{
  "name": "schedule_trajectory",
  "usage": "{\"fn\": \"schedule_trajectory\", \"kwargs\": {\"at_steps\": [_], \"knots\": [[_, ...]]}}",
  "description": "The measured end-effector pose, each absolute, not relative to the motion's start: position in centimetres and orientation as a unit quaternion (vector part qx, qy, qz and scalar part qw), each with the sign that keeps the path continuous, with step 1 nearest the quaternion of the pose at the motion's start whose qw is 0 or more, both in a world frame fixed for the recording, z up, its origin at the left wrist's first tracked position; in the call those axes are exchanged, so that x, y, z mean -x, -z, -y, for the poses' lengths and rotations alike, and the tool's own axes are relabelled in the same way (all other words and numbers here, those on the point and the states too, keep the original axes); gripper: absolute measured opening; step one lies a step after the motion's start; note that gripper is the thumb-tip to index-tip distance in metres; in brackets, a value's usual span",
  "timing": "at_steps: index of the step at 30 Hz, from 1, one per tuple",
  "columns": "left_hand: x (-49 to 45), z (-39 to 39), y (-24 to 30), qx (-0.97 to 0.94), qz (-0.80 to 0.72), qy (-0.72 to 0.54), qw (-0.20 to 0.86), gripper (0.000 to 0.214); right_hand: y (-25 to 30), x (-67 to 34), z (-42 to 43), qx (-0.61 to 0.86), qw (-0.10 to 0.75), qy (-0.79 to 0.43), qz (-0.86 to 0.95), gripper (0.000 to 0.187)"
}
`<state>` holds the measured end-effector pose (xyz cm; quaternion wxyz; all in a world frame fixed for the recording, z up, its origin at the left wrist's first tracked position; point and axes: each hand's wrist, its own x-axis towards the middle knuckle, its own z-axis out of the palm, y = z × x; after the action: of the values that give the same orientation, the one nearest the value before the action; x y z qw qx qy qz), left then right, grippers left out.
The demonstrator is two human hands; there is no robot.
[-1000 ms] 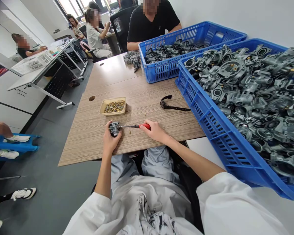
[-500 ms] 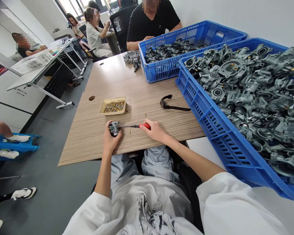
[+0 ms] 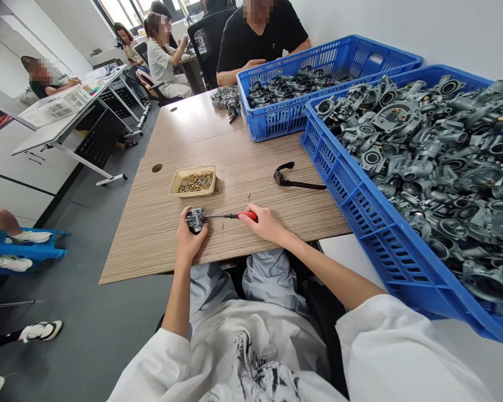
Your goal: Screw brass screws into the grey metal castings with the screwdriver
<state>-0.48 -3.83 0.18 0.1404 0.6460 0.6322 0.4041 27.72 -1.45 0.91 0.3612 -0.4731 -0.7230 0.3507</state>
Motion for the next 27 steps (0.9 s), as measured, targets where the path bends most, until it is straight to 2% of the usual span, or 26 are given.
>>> {"fn": "schedule_trajectory", "kwargs": {"at_steps": [27], "knots": [[0.62,3.78,0.03,-0.644,-0.635,-0.403,0.141,0.07,-0.87,-27.7,1.49,0.469,0.365,-0.353,0.722,0.034]]}}
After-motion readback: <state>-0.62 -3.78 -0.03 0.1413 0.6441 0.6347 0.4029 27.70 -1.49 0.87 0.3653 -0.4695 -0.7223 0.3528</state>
